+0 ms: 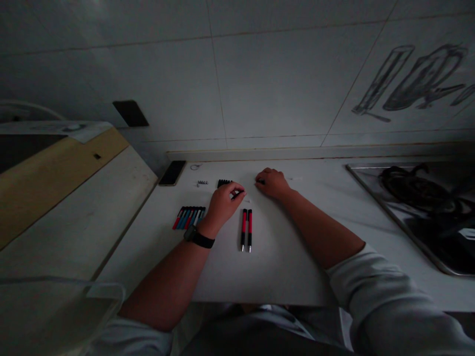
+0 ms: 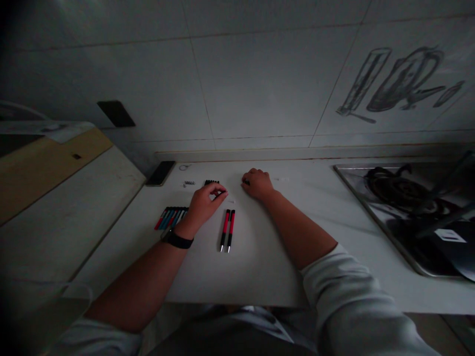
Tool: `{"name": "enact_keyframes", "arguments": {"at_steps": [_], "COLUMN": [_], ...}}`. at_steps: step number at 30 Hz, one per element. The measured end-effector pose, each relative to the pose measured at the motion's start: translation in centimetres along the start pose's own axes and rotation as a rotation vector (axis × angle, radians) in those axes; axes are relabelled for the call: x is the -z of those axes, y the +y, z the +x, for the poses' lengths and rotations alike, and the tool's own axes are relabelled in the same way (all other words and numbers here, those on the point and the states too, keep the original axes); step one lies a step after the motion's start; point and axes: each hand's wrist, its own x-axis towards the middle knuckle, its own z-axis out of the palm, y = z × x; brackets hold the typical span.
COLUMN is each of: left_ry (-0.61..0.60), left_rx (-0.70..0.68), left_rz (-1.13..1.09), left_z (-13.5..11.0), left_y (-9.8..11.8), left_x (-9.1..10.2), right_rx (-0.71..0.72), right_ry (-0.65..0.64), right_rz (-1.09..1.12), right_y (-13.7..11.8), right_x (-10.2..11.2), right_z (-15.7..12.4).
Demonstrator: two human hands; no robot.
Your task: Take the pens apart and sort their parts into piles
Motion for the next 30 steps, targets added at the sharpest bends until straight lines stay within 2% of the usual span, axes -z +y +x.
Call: {"name": "enact_keyframes", "arguments": {"at_steps": [21, 30], "left_ry": [-0.022, -0.03], "left_rx": [-0.017, -0.02], "left_rz": [0.014, 0.009], "left_z": [-0.05, -0.08], "left_y": [0.23, 0.04], "left_x": [0.02, -0.05], "right_rx": [-0.048, -0.023], "right_ry": [-0.003, -0.035], "right_rz": [-0.027, -0.019], "right_y": [-0.3, -0.13], "right_x": [0.39, 0.36], "right_z": [-0.14, 0.02]}}
